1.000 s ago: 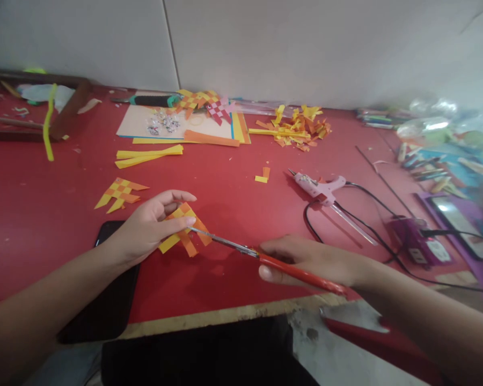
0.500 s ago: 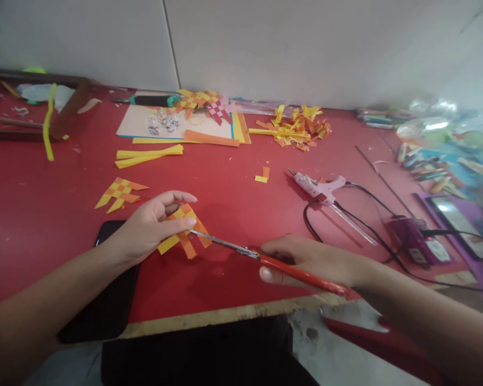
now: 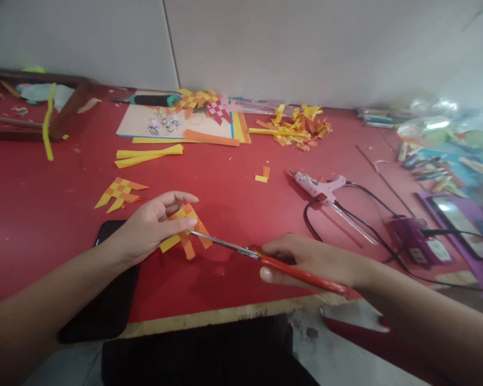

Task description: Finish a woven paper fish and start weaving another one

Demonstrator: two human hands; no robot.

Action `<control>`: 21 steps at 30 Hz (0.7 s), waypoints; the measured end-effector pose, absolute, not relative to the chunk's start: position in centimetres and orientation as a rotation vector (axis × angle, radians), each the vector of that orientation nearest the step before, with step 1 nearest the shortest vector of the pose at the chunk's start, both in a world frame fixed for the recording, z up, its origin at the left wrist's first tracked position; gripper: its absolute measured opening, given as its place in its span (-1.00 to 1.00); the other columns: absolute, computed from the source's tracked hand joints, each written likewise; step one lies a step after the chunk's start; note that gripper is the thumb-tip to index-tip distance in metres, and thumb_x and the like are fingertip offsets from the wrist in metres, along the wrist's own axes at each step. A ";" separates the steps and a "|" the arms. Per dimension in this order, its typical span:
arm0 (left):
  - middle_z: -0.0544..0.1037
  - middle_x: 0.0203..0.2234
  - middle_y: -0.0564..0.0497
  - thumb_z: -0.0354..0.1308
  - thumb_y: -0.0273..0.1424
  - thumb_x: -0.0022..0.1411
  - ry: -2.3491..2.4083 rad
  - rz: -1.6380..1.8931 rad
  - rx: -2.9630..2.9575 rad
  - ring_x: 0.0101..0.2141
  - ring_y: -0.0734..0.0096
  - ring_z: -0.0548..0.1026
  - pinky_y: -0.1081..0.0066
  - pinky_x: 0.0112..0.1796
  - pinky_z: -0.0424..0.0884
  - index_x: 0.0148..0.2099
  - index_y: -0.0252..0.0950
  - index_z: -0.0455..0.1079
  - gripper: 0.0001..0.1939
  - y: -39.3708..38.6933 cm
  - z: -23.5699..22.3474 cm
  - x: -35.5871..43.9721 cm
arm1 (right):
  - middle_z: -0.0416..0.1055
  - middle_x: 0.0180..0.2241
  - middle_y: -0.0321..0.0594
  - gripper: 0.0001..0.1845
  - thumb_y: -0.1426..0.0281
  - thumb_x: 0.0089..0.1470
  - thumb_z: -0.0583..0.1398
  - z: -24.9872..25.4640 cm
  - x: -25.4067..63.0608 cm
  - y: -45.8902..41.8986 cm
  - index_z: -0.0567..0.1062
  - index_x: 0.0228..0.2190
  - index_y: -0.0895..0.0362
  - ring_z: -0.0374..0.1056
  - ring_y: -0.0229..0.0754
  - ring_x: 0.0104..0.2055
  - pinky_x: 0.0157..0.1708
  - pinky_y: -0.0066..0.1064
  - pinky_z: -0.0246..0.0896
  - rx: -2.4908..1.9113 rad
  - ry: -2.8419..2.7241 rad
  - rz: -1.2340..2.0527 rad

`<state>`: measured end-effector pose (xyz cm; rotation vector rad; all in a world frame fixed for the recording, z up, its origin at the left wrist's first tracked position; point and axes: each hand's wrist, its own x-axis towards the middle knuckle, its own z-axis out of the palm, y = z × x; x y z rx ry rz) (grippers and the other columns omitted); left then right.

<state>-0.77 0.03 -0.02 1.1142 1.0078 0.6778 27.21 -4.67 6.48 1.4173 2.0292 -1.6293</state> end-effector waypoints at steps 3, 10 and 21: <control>0.44 -0.29 0.05 0.38 -0.31 0.06 1.006 0.682 1.101 -0.23 0.41 0.46 0.43 -0.23 0.47 -0.04 -0.20 0.42 -0.61 0.1 0.0 -0.8 | 0.14 -0.50 -0.33 -0.46 -0.10 0.12 0.10 6.4 27.2 -4.7 0.28 -0.50 0.13 0.07 -0.26 -0.43 -0.47 -0.44 -0.05 1.420 2.032 -1.627; 0.43 -0.33 0.08 0.37 -0.35 0.07 0.991 0.691 1.091 -0.27 0.46 0.47 0.46 -0.26 0.47 -0.07 -0.21 0.44 -0.65 0.1 0.2 -0.7 | 0.06 -0.53 -0.39 -0.43 -0.12 0.12 0.08 6.1 27.3 -4.6 0.21 -0.53 0.13 -0.01 -0.34 -0.49 -0.51 -0.46 -0.11 1.387 2.024 -1.680; 0.49 -0.27 0.05 0.37 -0.37 0.08 0.988 0.702 1.093 -0.27 0.46 0.49 0.43 -0.22 0.45 -0.12 -0.24 0.46 -0.71 0.1 0.2 -0.7 | 0.11 -0.52 -0.35 -0.43 -0.14 0.10 0.08 6.1 27.1 -4.5 0.25 -0.54 0.13 0.06 -0.29 -0.45 -0.45 -0.43 -0.01 1.418 2.033 -1.576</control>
